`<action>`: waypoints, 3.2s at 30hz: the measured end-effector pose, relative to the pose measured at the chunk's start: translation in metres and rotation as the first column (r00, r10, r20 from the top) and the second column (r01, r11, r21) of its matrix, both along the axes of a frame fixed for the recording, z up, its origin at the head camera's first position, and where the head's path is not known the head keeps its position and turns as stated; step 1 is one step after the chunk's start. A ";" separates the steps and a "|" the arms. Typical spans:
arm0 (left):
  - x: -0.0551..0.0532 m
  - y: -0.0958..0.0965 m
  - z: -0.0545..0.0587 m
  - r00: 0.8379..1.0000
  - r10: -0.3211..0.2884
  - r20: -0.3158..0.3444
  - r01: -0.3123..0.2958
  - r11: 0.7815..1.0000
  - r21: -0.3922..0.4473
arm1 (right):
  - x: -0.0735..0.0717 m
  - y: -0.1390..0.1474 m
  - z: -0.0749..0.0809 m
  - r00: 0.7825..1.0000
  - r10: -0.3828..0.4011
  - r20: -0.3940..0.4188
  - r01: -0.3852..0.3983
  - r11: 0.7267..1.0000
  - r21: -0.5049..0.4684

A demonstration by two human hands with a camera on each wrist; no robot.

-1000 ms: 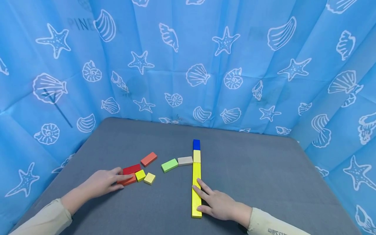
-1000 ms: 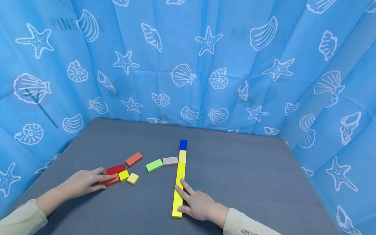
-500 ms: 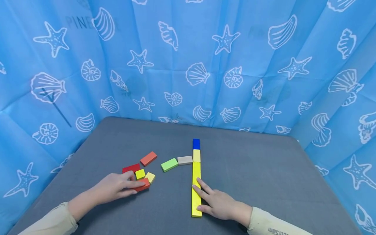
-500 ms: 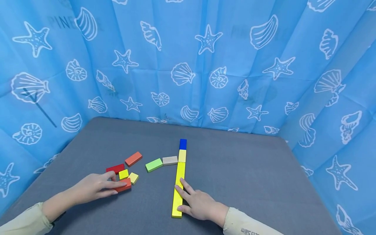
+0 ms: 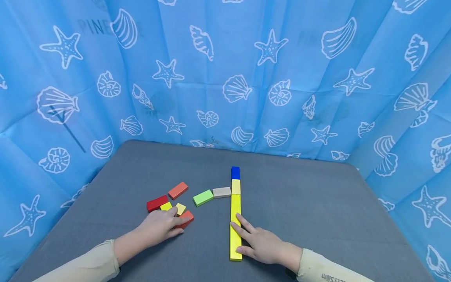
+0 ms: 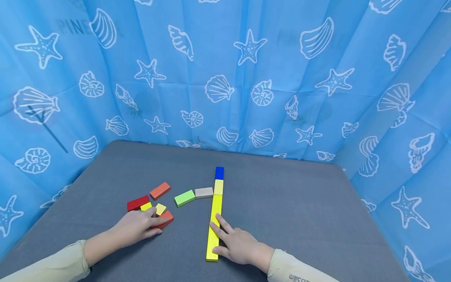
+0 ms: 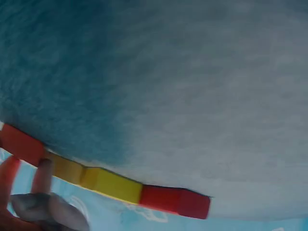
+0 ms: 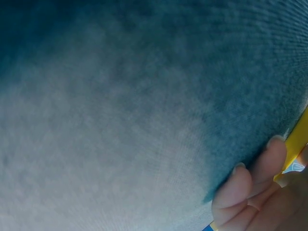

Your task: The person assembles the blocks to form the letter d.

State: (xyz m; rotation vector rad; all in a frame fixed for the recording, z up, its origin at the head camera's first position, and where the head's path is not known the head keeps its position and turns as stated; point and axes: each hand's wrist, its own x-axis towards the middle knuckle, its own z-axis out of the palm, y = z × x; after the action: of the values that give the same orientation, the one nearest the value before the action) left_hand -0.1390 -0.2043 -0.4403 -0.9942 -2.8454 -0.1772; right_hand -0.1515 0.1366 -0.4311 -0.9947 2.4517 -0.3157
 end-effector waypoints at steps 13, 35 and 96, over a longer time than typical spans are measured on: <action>-0.019 0.011 -0.001 0.984 0.175 0.014 -0.174 0.983 -0.057 | 0.000 0.002 0.002 1.000 0.016 -0.004 -0.016 1.000 -0.019; -0.023 0.011 0.009 0.988 0.077 0.134 -0.073 0.997 -0.036 | -0.001 0.002 -0.002 1.000 0.020 0.003 -0.020 0.999 -0.034; -0.080 -0.024 0.011 0.992 0.118 -0.036 -0.120 0.990 -0.067 | -0.001 0.002 -0.001 1.000 0.012 0.007 -0.012 0.999 -0.048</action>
State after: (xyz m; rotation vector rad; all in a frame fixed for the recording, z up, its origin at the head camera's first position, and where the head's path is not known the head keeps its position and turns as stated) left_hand -0.2190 -0.2280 -0.4296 -0.8274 -2.8884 -0.0505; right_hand -0.1530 0.1387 -0.4320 -1.0259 2.4411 -0.3748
